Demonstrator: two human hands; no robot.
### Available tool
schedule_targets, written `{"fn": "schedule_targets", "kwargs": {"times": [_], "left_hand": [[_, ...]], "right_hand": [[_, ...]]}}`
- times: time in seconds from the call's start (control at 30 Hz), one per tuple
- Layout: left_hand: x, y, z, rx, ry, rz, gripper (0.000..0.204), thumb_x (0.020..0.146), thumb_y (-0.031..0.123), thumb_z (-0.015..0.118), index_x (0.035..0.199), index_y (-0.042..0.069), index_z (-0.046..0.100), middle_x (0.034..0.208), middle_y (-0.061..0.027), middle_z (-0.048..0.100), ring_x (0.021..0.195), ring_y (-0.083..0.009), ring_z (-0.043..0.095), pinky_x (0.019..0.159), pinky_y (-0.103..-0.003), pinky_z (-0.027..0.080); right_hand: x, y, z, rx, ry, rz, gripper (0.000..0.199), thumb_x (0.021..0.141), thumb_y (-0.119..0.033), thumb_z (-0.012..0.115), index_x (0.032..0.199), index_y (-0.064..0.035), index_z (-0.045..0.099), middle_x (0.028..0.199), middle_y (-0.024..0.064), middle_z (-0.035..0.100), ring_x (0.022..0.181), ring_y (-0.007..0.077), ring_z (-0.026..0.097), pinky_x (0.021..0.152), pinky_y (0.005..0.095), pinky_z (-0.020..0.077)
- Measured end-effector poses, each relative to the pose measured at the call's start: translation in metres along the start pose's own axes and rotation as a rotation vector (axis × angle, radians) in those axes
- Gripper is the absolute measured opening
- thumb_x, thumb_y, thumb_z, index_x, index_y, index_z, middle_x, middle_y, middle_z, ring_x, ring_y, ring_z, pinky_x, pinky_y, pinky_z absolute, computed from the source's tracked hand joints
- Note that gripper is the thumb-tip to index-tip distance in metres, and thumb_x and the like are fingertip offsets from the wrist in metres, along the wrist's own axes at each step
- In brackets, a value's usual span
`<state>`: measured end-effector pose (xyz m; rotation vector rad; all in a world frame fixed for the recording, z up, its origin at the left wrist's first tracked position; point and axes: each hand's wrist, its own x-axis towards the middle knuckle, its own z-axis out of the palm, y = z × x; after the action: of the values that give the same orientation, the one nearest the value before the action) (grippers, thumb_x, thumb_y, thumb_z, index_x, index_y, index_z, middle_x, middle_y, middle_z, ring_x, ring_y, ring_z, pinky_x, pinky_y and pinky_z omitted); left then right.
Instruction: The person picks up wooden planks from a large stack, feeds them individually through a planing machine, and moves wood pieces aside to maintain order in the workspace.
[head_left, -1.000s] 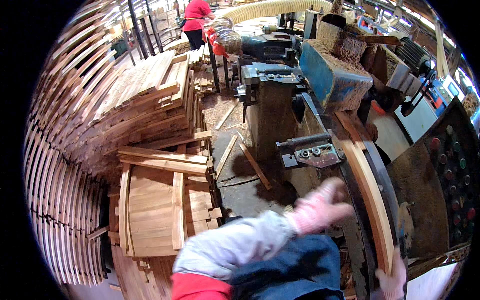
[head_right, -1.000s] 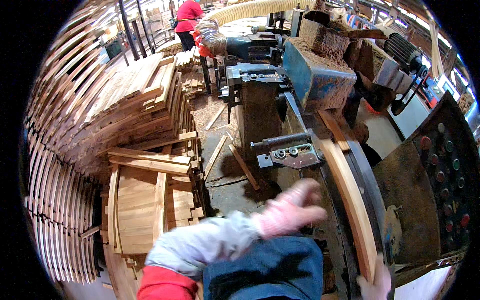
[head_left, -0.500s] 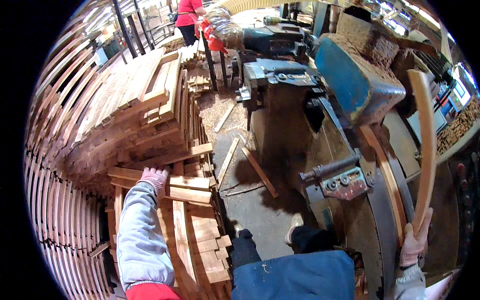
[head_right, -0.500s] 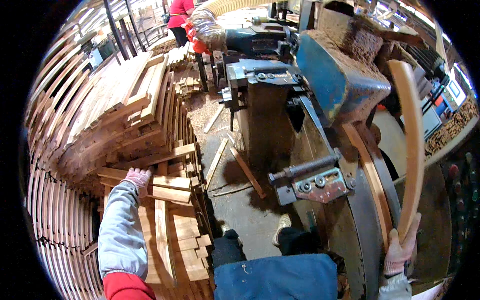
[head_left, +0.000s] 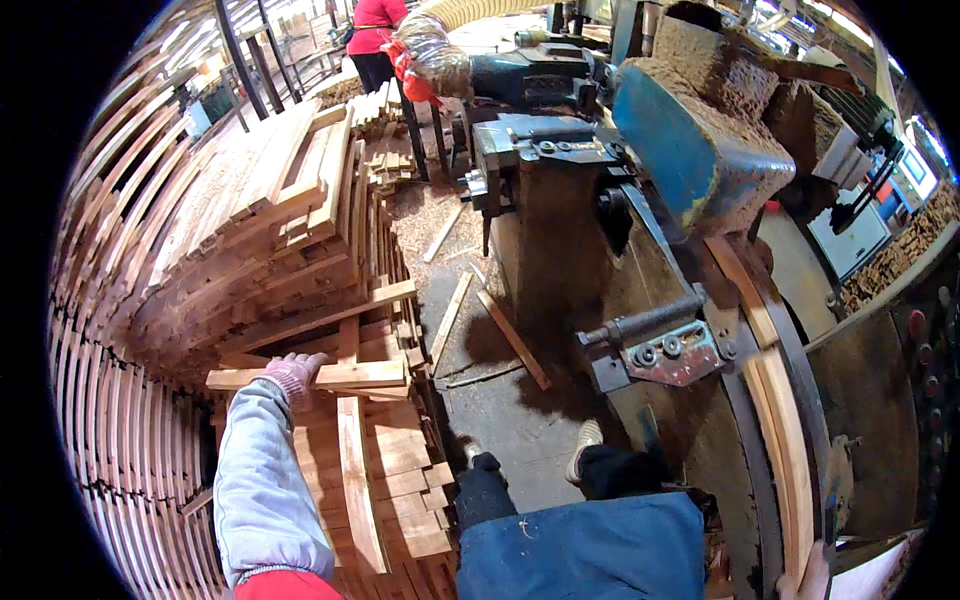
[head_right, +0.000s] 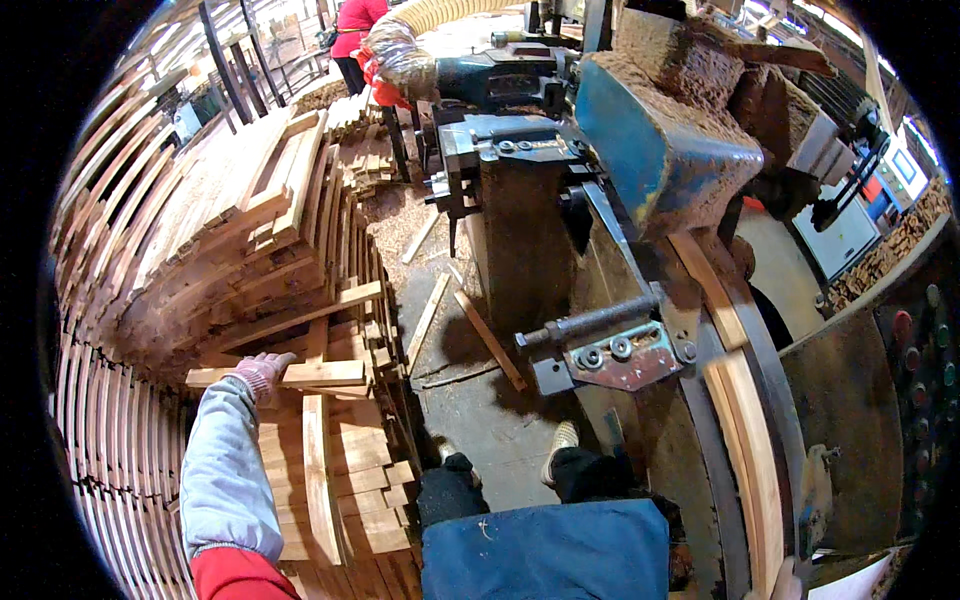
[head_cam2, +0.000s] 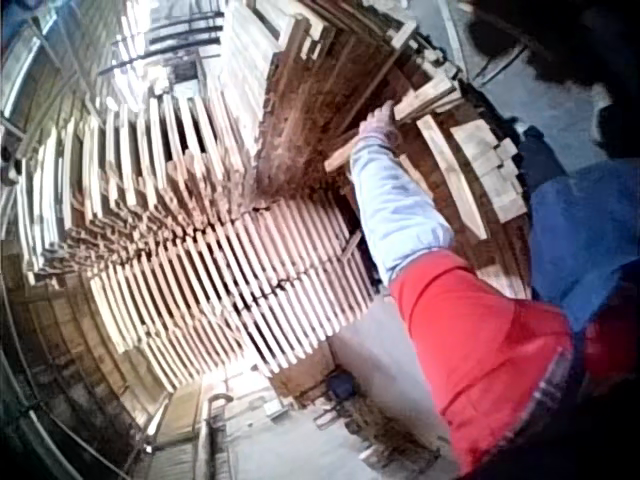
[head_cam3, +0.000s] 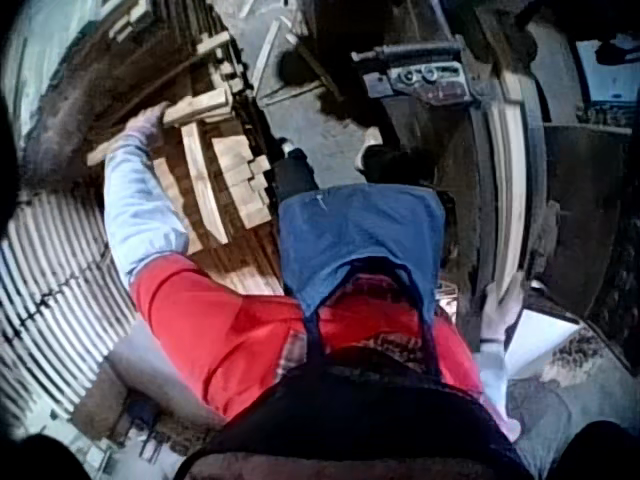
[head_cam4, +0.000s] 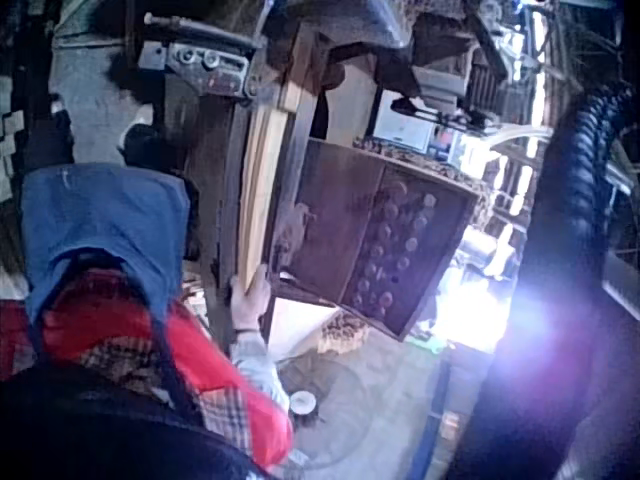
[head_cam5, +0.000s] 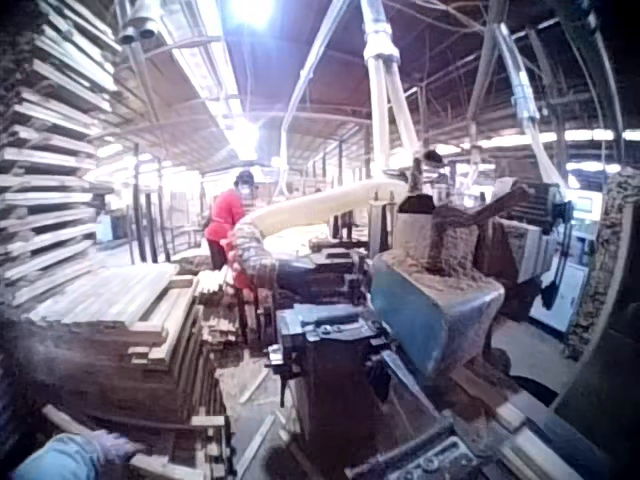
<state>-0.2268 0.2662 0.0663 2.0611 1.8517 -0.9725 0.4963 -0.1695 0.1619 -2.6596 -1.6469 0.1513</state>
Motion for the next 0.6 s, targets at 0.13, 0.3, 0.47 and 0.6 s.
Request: {"fn": "schedule_targets", "kwargs": {"times": [0.13, 0.3, 0.47, 0.6], "left_hand": [[0.014, -0.008, 0.07, 0.109, 0.138, -0.223, 0.055, 0.08, 0.017, 0.074, 0.131, 0.014, 0.054, 0.133, -0.0124, 0.062, 0.128, -0.0298, 0.056, 0.105, -0.042, 0.045], [-0.05, 0.043, 0.042, -0.12, 0.111, -0.404, 0.057, 0.081, 0.03, 0.077, 0.131, 0.014, 0.054, 0.129, -0.0117, 0.064, 0.122, -0.0293, 0.061, 0.1, -0.042, 0.05], [-0.151, 0.035, 0.048, -0.316, 0.424, -0.419, 0.06, 0.077, 0.016, 0.077, 0.133, 0.015, 0.055, 0.124, -0.0163, 0.065, 0.118, -0.0321, 0.062, 0.1, -0.041, 0.05], [-0.187, 0.053, 0.002, -0.094, 0.567, -0.226, 0.051, 0.076, 0.007, 0.072, 0.125, 0.014, 0.059, 0.11, -0.0142, 0.067, 0.107, -0.034, 0.064, 0.093, -0.044, 0.05]], "right_hand": [[-0.047, 0.033, 0.024, -0.08, 0.156, -0.008, 0.065, 0.092, -0.023, 0.067, 0.148, -0.0002, 0.044, 0.128, 0.0282, 0.06, 0.114, 0.0454, 0.057, 0.097, 0.0489, 0.0457], [0.023, 0.014, 0.045, 0.194, 0.368, 0.083, 0.07, 0.084, -0.001, 0.057, 0.152, 0.0011, 0.038, 0.149, 0.0183, 0.046, 0.133, 0.0322, 0.045, 0.112, 0.0393, 0.0324], [0.165, -0.043, 0.049, 0.414, 0.595, -0.284, 0.067, 0.09, 0.0, 0.057, 0.154, -0.0012, 0.036, 0.156, 0.0167, 0.041, 0.142, 0.0279, 0.039, 0.115, 0.0375, 0.0326], [0.242, -0.106, 0.039, 0.797, 0.555, -0.378, 0.066, 0.09, 0.003, 0.056, 0.153, -0.0018, 0.038, 0.155, 0.0167, 0.042, 0.141, 0.0298, 0.042, 0.117, 0.0378, 0.0307]]}}
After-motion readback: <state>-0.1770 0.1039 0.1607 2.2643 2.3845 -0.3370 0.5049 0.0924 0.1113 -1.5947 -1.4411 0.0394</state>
